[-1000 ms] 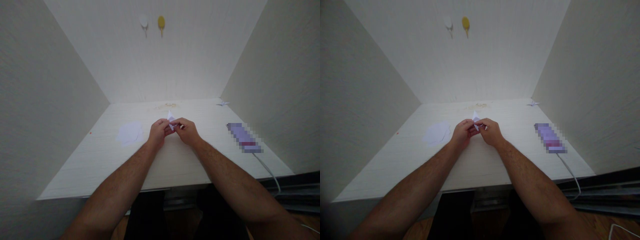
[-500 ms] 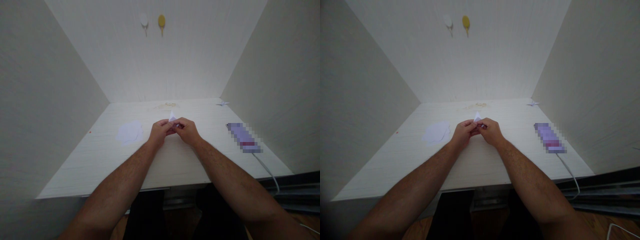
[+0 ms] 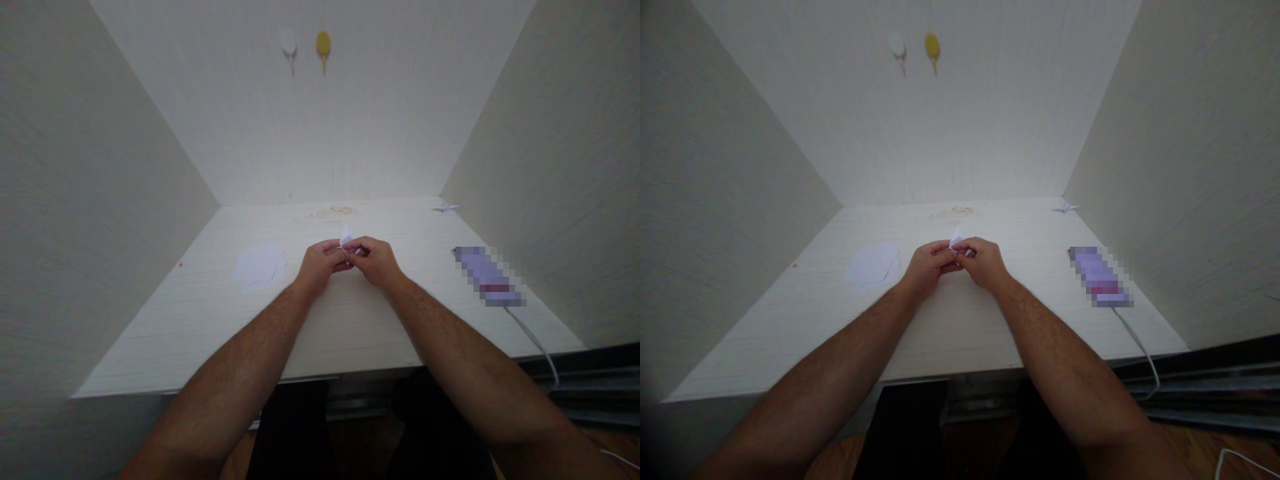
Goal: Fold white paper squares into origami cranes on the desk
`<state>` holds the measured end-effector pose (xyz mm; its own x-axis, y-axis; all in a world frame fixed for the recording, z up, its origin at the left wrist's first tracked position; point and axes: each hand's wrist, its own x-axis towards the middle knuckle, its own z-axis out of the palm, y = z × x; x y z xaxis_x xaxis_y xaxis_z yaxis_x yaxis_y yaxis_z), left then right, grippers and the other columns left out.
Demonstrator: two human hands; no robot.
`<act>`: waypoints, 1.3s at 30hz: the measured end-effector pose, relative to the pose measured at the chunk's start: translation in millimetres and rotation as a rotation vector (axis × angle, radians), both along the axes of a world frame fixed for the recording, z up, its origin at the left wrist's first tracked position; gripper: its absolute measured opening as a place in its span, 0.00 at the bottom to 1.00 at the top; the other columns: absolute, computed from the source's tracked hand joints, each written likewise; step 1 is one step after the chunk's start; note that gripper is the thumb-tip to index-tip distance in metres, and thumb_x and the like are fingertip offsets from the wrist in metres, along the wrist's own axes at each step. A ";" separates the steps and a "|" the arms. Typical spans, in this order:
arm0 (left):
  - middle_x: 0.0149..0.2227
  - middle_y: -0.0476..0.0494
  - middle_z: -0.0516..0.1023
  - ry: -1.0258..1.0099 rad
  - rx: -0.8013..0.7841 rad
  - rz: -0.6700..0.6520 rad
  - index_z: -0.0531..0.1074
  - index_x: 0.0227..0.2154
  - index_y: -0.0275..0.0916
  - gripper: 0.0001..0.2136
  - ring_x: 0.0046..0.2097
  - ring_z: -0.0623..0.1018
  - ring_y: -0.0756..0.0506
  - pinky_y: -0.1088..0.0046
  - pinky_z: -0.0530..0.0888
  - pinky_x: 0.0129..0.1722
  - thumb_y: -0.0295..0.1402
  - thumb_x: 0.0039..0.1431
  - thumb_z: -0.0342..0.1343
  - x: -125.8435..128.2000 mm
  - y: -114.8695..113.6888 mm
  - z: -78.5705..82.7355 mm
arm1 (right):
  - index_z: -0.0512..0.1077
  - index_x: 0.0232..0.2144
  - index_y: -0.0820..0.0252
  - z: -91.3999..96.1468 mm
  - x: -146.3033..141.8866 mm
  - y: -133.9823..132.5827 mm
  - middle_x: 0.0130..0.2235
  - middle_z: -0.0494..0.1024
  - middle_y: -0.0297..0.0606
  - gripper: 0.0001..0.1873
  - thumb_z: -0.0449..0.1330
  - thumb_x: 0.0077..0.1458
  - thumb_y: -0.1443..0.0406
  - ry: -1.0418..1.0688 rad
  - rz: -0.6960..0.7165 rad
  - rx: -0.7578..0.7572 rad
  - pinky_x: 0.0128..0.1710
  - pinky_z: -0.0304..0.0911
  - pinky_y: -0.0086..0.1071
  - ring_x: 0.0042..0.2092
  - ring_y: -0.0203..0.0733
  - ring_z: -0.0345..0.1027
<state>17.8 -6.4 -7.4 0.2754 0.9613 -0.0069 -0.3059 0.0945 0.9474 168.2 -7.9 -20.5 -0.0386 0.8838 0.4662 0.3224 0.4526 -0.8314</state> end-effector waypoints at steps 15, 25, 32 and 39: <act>0.32 0.39 0.82 0.104 0.046 0.027 0.69 0.55 0.30 0.30 0.33 0.81 0.46 0.63 0.80 0.39 0.28 0.46 0.66 -3.0 2.2 -1.6 | 0.79 0.35 0.60 -2.4 1.1 2.9 0.29 0.78 0.35 0.11 0.66 0.45 0.65 0.034 0.048 -0.092 0.26 0.64 0.28 0.27 0.33 0.66; 0.25 0.50 0.78 0.139 0.111 0.054 0.68 0.57 0.35 0.28 0.30 0.80 0.49 0.62 0.80 0.42 0.27 0.51 0.60 -1.9 0.0 4.5 | 0.78 0.36 0.59 2.0 3.1 1.8 0.34 0.78 0.35 0.12 0.66 0.45 0.68 -0.001 0.036 -0.074 0.28 0.67 0.28 0.29 0.32 0.68; 0.19 0.55 0.69 0.065 0.090 0.088 0.74 0.49 0.33 0.20 0.26 0.74 0.52 0.59 0.81 0.43 0.28 0.51 0.60 -2.7 2.1 1.4 | 0.78 0.33 0.60 5.6 7.0 0.8 0.36 0.77 0.38 0.09 0.66 0.45 0.66 0.061 0.064 -0.058 0.26 0.68 0.29 0.31 0.34 0.69; 0.25 0.48 0.77 0.042 0.086 0.051 0.72 0.50 0.31 0.23 0.31 0.79 0.49 0.60 0.80 0.43 0.29 0.49 0.62 -4.5 4.2 -0.2 | 0.77 0.31 0.61 6.5 7.5 0.4 0.33 0.76 0.36 0.08 0.67 0.45 0.65 0.090 0.090 -0.073 0.25 0.68 0.29 0.27 0.33 0.69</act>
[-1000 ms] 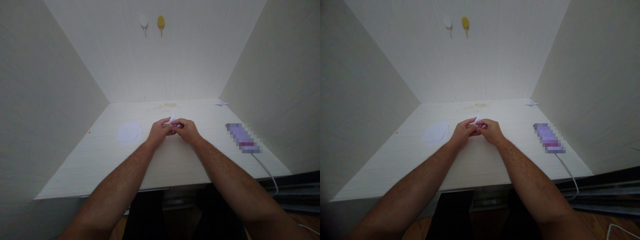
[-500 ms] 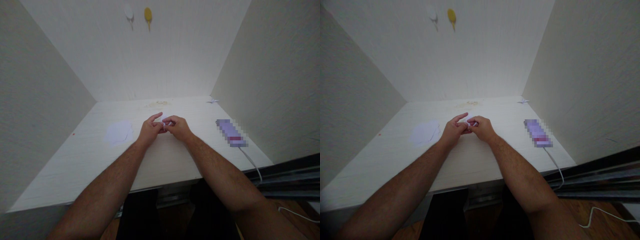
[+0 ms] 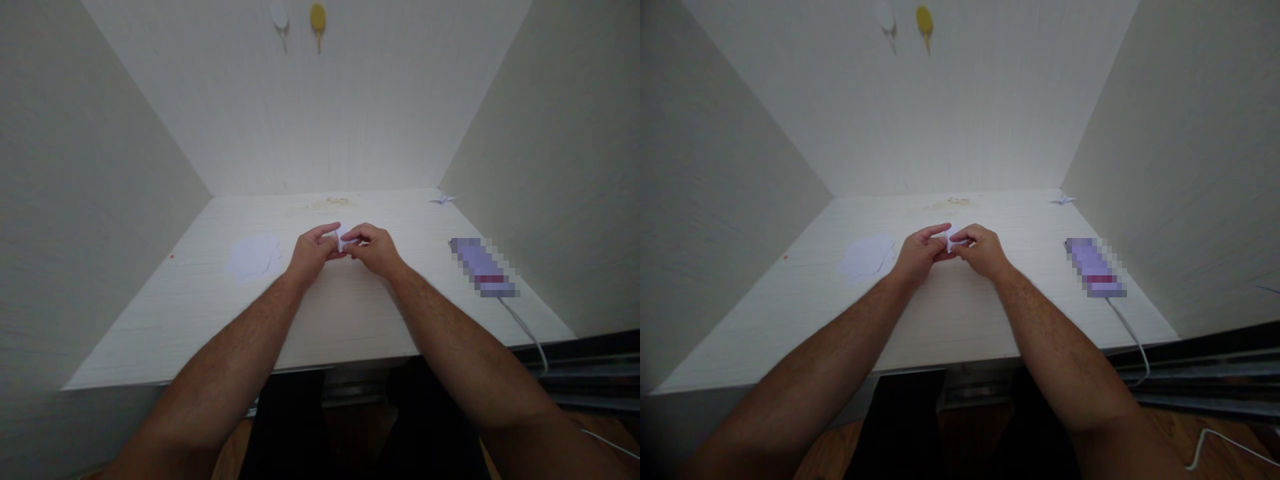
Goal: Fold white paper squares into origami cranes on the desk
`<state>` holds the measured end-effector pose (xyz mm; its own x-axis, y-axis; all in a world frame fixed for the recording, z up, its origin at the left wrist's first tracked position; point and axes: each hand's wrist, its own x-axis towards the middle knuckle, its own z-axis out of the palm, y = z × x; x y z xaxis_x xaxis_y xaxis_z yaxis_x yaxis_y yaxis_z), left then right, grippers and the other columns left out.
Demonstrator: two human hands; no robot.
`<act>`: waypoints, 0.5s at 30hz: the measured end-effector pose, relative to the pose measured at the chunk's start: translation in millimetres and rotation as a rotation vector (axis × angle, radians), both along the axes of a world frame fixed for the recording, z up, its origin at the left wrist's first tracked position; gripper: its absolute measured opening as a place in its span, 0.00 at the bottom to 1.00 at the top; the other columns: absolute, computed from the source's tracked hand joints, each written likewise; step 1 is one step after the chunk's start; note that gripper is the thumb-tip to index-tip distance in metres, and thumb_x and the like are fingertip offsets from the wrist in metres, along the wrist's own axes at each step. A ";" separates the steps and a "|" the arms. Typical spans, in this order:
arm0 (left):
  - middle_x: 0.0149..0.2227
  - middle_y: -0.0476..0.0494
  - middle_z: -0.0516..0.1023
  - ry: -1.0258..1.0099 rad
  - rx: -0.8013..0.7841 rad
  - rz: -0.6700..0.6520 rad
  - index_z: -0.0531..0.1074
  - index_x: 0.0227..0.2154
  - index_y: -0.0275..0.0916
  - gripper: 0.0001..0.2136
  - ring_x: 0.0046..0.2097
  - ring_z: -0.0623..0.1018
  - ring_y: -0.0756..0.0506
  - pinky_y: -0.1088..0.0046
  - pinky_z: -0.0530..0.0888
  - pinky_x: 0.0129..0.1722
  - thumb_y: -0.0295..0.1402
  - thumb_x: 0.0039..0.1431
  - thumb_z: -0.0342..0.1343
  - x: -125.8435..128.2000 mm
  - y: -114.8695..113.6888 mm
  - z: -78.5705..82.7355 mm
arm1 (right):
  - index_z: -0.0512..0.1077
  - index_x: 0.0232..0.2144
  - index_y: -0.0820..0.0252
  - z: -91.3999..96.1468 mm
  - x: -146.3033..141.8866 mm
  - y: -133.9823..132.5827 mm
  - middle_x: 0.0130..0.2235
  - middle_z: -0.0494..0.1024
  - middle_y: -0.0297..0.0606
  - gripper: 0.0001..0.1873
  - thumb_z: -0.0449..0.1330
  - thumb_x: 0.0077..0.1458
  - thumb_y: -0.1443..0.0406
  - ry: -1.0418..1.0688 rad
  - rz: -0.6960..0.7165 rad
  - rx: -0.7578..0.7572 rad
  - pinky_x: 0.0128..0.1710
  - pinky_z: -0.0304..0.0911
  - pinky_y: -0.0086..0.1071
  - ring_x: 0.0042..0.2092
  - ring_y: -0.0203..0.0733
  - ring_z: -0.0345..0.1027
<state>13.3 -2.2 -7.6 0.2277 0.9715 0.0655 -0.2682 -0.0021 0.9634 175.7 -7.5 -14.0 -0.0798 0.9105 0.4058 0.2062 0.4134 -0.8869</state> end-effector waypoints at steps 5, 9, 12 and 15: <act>0.26 0.47 0.78 0.015 0.009 -0.024 0.71 0.51 0.31 0.26 0.32 0.80 0.48 0.60 0.79 0.44 0.29 0.45 0.66 -1.3 1.2 -1.8 | 0.77 0.31 0.60 -1.5 0.2 1.2 0.33 0.76 0.37 0.10 0.69 0.44 0.62 -0.002 0.012 0.003 0.25 0.68 0.30 0.29 0.34 0.69; 0.25 0.49 0.77 0.007 0.002 -0.020 0.72 0.50 0.32 0.25 0.31 0.80 0.49 0.60 0.80 0.43 0.28 0.46 0.65 -2.2 2.4 -3.3 | 0.77 0.31 0.61 -1.7 0.6 1.8 0.33 0.76 0.37 0.10 0.68 0.44 0.62 0.000 0.021 0.000 0.26 0.68 0.30 0.29 0.34 0.69; 0.26 0.49 0.78 -0.018 -0.007 -0.038 0.71 0.51 0.31 0.26 0.31 0.80 0.49 0.61 0.80 0.43 0.28 0.46 0.65 -3.1 3.3 -3.5 | 0.77 0.31 0.60 -1.8 1.2 2.2 0.33 0.75 0.36 0.10 0.68 0.45 0.61 0.004 0.019 -0.004 0.26 0.68 0.31 0.27 0.34 0.69; 0.27 0.48 0.78 -0.024 -0.013 -0.043 0.70 0.52 0.30 0.27 0.31 0.80 0.49 0.60 0.80 0.44 0.28 0.47 0.64 -2.9 2.7 -2.5 | 0.76 0.29 0.59 -1.5 1.1 2.0 0.33 0.75 0.35 0.08 0.67 0.46 0.61 -0.011 0.017 0.023 0.27 0.68 0.32 0.28 0.34 0.68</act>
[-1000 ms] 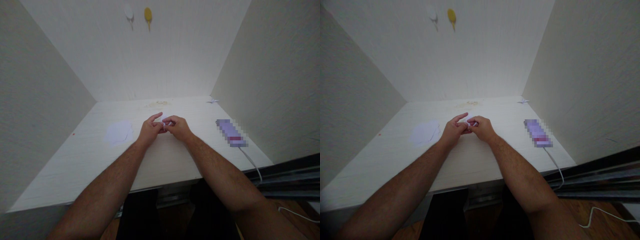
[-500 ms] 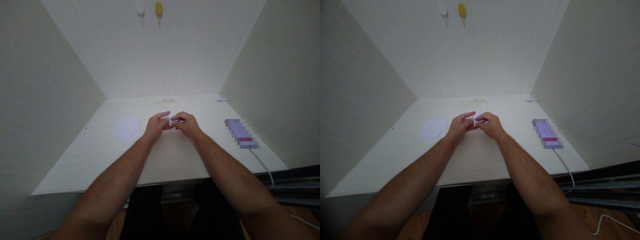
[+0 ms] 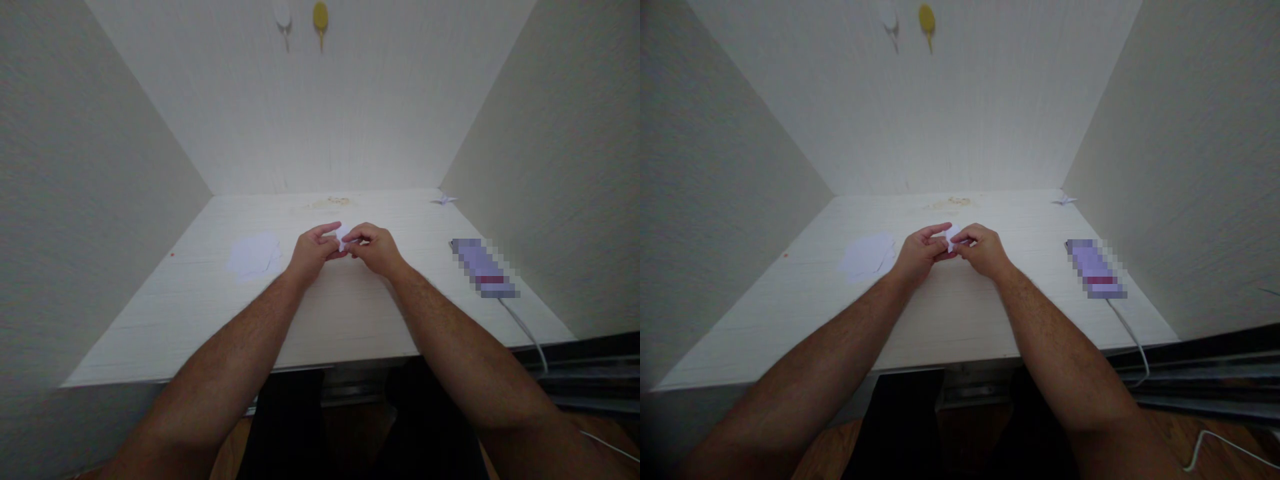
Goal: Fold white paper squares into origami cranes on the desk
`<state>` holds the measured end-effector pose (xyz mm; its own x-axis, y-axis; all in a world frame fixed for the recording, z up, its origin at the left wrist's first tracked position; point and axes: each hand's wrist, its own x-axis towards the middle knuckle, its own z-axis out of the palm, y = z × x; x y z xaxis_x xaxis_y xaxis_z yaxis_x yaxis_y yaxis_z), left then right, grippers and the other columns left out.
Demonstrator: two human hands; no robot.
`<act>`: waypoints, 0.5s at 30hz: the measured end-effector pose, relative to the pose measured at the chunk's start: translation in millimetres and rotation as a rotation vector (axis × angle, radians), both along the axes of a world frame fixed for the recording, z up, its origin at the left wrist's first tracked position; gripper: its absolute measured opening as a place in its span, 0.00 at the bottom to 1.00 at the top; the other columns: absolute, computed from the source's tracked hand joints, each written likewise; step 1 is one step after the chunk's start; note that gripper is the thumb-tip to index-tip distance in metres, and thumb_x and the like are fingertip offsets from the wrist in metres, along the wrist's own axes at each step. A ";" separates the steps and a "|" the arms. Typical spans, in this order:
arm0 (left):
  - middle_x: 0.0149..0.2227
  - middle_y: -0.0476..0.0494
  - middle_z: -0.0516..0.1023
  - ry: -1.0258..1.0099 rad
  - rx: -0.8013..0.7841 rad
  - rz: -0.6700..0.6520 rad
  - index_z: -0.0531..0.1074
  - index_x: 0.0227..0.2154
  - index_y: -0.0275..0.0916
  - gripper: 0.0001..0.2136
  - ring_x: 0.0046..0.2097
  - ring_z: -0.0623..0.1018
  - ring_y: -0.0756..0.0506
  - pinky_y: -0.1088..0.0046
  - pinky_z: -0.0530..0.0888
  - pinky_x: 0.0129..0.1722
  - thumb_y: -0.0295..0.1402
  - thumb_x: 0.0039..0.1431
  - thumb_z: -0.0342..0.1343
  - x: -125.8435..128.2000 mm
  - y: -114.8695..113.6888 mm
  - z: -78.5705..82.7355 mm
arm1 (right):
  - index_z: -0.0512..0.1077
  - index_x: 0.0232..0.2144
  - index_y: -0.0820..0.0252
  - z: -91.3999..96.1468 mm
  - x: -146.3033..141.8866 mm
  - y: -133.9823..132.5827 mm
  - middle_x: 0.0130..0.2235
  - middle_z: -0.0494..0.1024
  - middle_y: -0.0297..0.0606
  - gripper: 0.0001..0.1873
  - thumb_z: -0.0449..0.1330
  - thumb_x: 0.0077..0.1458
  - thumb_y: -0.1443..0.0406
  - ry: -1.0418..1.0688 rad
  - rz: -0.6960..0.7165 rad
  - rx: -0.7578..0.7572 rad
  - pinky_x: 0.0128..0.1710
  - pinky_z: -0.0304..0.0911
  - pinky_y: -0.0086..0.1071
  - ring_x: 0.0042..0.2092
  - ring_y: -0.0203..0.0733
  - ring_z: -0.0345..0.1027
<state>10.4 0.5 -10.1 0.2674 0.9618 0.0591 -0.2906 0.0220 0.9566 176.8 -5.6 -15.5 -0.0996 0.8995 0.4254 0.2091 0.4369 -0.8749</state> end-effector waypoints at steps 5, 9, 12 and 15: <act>0.28 0.48 0.79 0.041 0.036 0.085 0.69 0.52 0.31 0.26 0.32 0.81 0.48 0.61 0.79 0.45 0.27 0.47 0.62 6.6 -4.9 2.4 | 0.73 0.25 0.57 3.0 -4.7 -4.2 0.32 0.73 0.34 0.05 0.67 0.46 0.66 -0.136 -0.075 0.094 0.31 0.66 0.33 0.32 0.36 0.67; 0.27 0.48 0.79 0.073 0.079 0.163 0.70 0.51 0.32 0.24 0.31 0.80 0.49 0.63 0.79 0.43 0.25 0.47 0.59 14.4 -6.3 2.0 | 0.72 0.24 0.58 4.9 -9.4 -6.9 0.32 0.72 0.35 0.05 0.65 0.46 0.69 -0.215 -0.155 0.145 0.32 0.65 0.33 0.33 0.37 0.66; 0.28 0.48 0.80 0.069 0.095 0.187 0.70 0.50 0.32 0.23 0.31 0.80 0.50 0.65 0.79 0.42 0.22 0.48 0.55 18.3 -5.5 1.5 | 0.72 0.24 0.58 4.7 -10.9 -6.7 0.34 0.72 0.36 0.04 0.63 0.47 0.70 -0.243 -0.190 0.155 0.34 0.66 0.34 0.35 0.38 0.66; 0.31 0.46 0.81 0.074 0.127 0.195 0.69 0.50 0.33 0.24 0.31 0.79 0.51 0.67 0.78 0.41 0.21 0.47 0.53 20.4 -5.7 1.6 | 0.72 0.24 0.58 3.9 -11.7 -5.9 0.35 0.73 0.38 0.04 0.62 0.48 0.70 -0.265 -0.224 0.164 0.35 0.66 0.35 0.36 0.39 0.67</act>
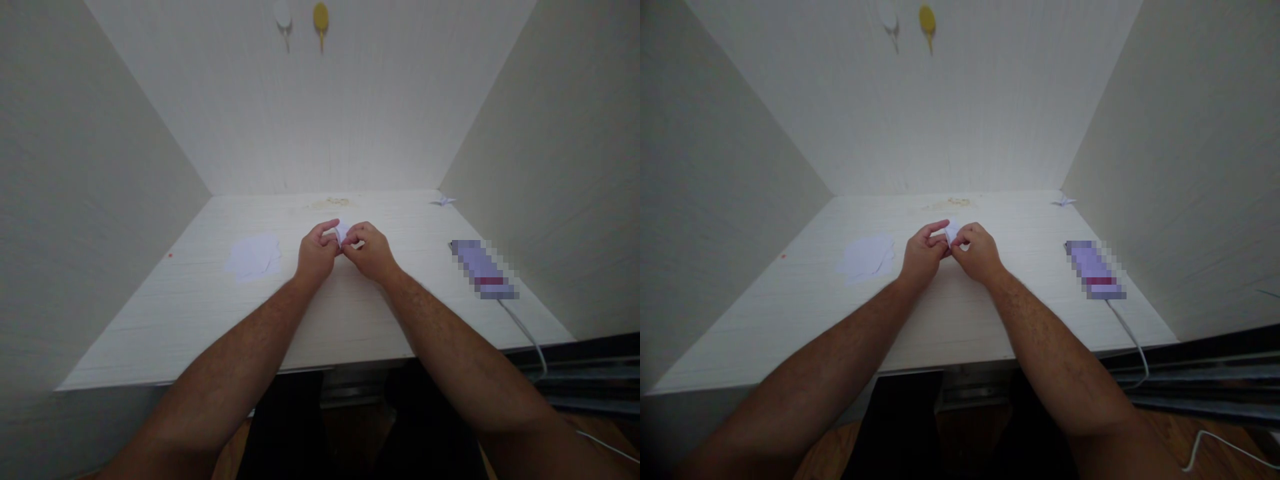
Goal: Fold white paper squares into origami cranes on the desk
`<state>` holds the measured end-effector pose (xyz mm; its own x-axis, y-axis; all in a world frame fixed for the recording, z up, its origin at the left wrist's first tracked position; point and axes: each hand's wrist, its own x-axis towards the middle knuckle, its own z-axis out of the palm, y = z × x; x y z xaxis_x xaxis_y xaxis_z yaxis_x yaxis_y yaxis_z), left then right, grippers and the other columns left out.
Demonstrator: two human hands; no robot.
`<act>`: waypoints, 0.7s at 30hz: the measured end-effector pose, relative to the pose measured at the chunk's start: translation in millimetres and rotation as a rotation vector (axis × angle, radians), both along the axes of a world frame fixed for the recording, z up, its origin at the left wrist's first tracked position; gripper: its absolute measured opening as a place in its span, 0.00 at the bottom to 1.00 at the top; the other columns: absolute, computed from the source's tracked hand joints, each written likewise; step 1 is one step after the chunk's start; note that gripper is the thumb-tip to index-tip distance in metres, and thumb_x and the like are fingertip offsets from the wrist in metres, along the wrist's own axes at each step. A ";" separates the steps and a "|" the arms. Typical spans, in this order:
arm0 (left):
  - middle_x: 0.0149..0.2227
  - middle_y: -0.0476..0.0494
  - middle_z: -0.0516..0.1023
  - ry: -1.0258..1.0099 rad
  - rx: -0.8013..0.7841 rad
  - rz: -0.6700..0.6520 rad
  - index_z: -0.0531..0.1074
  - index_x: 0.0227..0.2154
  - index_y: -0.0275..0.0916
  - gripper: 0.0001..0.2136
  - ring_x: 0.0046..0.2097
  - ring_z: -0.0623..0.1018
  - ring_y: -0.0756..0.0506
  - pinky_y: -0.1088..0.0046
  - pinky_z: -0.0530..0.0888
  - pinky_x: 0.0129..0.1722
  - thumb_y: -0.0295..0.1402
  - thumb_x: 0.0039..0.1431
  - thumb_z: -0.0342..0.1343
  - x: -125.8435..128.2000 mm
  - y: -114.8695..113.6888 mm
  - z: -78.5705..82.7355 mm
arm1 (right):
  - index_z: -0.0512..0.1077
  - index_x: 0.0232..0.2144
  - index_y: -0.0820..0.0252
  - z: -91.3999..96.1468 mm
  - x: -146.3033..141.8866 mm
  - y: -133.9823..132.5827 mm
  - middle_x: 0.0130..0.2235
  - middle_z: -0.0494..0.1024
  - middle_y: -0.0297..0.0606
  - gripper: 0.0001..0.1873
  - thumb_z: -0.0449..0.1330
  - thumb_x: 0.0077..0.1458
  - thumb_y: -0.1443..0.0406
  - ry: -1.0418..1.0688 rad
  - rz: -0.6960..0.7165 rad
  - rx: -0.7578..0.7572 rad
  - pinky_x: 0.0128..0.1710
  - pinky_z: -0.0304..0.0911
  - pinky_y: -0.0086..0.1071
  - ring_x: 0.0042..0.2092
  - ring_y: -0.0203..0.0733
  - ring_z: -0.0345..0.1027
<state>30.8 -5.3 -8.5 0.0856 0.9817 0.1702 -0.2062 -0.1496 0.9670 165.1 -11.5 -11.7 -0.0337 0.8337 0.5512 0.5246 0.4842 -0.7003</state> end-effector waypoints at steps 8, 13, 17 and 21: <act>0.34 0.44 0.82 0.063 0.081 0.010 0.69 0.48 0.35 0.23 0.32 0.80 0.49 0.71 0.78 0.36 0.19 0.47 0.51 2.7 -0.5 -2.6 | 0.71 0.23 0.58 -0.3 -1.8 -0.8 0.36 0.72 0.38 0.06 0.61 0.47 0.72 0.000 -0.037 0.005 0.35 0.66 0.35 0.37 0.40 0.68; 0.34 0.44 0.81 0.076 0.096 0.007 0.69 0.47 0.36 0.22 0.32 0.80 0.49 0.72 0.77 0.34 0.19 0.47 0.51 2.5 -0.1 -2.8 | 0.70 0.23 0.58 0.8 -1.1 -0.8 0.36 0.72 0.38 0.06 0.60 0.47 0.72 -0.015 -0.019 0.004 0.34 0.65 0.34 0.37 0.39 0.67; 0.34 0.45 0.81 0.088 0.095 -0.010 0.69 0.47 0.37 0.21 0.31 0.79 0.50 0.72 0.77 0.33 0.20 0.47 0.52 2.2 -0.3 -2.3 | 0.68 0.22 0.58 0.9 0.1 -0.2 0.35 0.71 0.37 0.07 0.60 0.47 0.73 -0.027 0.001 0.017 0.34 0.64 0.34 0.36 0.39 0.66; 0.35 0.45 0.81 0.101 0.106 -0.010 0.69 0.47 0.37 0.22 0.30 0.78 0.50 0.73 0.76 0.33 0.20 0.47 0.52 1.0 0.9 -4.2 | 0.67 0.22 0.57 0.5 0.3 -0.1 0.35 0.70 0.38 0.08 0.59 0.47 0.73 -0.041 0.007 0.031 0.35 0.63 0.34 0.35 0.39 0.65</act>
<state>31.8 -4.4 -12.7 0.1175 0.9576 0.2630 -0.1105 -0.2506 0.9618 165.4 -11.5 -11.2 -0.0628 0.8161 0.5745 0.5490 0.5090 -0.6630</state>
